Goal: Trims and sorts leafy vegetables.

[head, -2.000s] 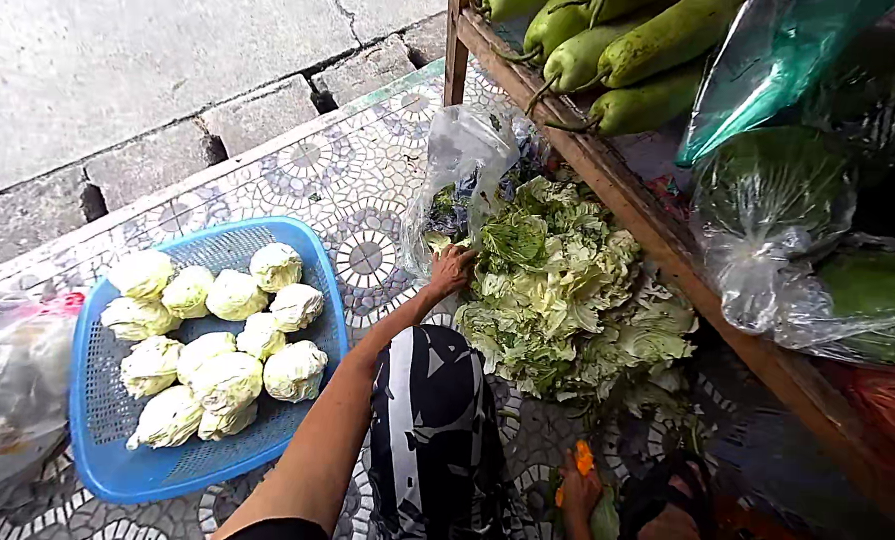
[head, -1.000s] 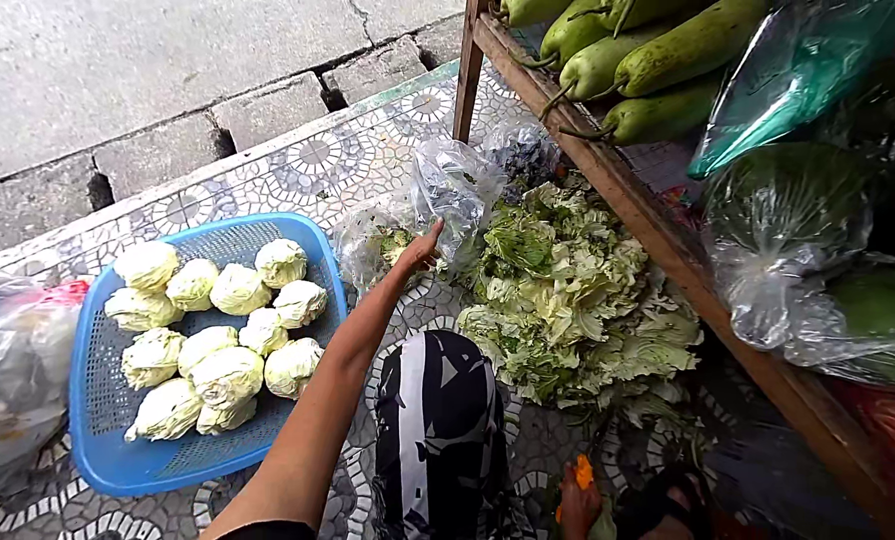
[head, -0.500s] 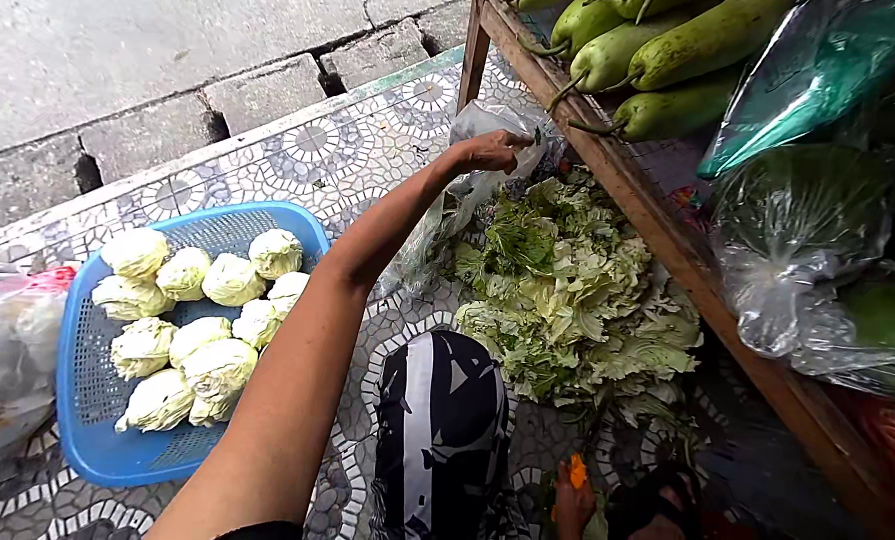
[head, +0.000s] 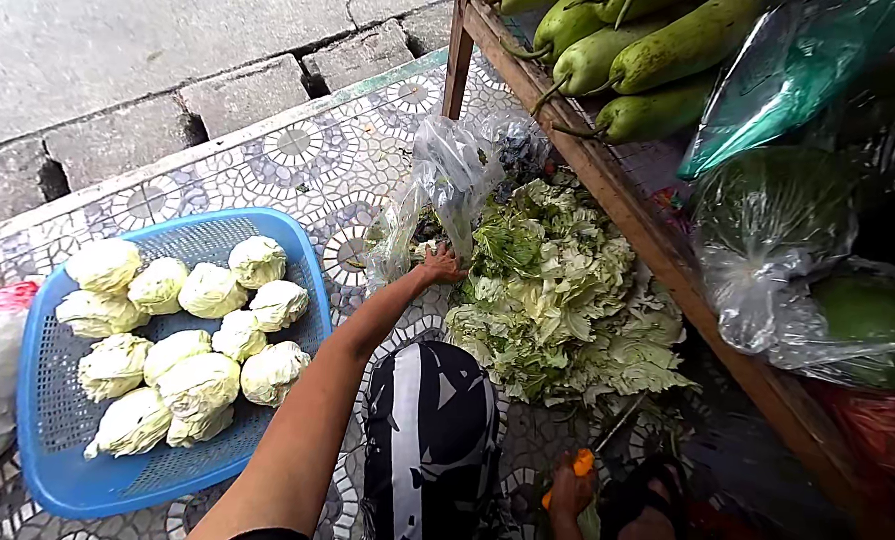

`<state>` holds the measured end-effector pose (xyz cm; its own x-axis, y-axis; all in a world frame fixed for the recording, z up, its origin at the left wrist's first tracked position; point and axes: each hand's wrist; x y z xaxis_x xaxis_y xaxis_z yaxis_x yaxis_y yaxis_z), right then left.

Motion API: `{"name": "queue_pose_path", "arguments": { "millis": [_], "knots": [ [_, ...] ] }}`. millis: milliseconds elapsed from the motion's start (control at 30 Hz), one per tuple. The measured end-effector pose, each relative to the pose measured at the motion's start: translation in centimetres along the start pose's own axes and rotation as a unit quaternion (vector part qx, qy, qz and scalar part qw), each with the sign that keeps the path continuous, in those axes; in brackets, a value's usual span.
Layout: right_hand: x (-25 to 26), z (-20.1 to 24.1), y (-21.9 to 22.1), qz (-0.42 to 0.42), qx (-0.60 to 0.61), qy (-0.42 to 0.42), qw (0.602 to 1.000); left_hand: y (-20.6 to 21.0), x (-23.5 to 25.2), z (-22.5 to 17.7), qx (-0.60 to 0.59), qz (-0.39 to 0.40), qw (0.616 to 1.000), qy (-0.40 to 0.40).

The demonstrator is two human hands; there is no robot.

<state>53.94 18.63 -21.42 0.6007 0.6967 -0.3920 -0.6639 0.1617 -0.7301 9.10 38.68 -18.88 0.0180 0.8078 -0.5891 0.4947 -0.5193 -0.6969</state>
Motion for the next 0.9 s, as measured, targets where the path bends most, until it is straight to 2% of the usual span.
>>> {"name": "queue_pose_path", "arguments": {
  "millis": [67,167,233,367,433,500,567,633,667,733,800,833,867,900],
  "knots": [
    [0.4,1.3,0.0,-0.003,-0.040,-0.009,0.999,-0.2,-0.5,-1.1,0.015,-0.012,0.999,-0.026],
    [0.0,3.9,-0.2,0.071,-0.132,0.049,0.988,-3.1,-4.2,-4.3,0.048,-0.005,0.994,-0.098],
    [-0.3,4.9,-0.5,0.104,-0.129,0.087,0.982,-4.9,-7.1,-6.2,0.121,0.003,0.986,-0.114],
    [0.1,4.1,0.1,0.173,-0.105,0.118,0.972,-7.4,-9.3,-5.5,0.159,-0.087,0.984,-0.004],
    [0.5,4.4,-0.2,0.179,-0.099,0.101,0.974,-9.8,-10.3,-7.4,0.173,-0.102,0.979,0.031],
    [1.0,6.7,-1.7,0.134,-0.067,0.030,0.988,-12.2,-11.6,-9.8,0.215,-0.127,0.966,0.065],
    [0.8,11.1,-6.0,0.048,-0.008,-0.106,0.993,-13.8,-13.1,-12.5,0.232,-0.170,0.952,0.105],
    [0.8,15.8,-12.1,-0.105,0.009,-0.227,0.968,-14.6,-14.6,-15.7,0.252,-0.202,0.936,0.143],
    [1.3,17.5,-15.0,-0.191,0.014,-0.261,0.946,-14.8,-15.2,-17.5,0.252,-0.199,0.933,0.162],
    [3.2,19.4,-20.1,-0.270,0.005,-0.256,0.928,-14.8,-16.5,-21.3,0.245,-0.140,0.939,0.199],
    [5.7,19.5,-23.8,-0.226,-0.034,-0.223,0.948,-13.9,-17.1,-24.6,0.201,-0.050,0.941,0.268],
    [7.1,19.3,-25.0,-0.189,-0.045,-0.209,0.958,-13.2,-17.2,-26.2,0.132,0.006,0.943,0.307],
    [8.8,19.0,-25.8,-0.164,-0.053,-0.200,0.964,-12.3,-17.3,-27.7,0.028,0.079,0.943,0.321],
    [9.7,19.0,-26.5,-0.155,-0.064,-0.204,0.965,-11.1,-17.3,-29.0,-0.106,0.150,0.928,0.323]
  ]
}}
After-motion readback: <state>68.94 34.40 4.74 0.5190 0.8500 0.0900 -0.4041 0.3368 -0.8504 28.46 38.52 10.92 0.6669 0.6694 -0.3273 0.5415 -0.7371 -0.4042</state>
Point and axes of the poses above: each hand's wrist, its own x-axis towards the middle knuckle, its own y-axis out of the palm, z = x × y
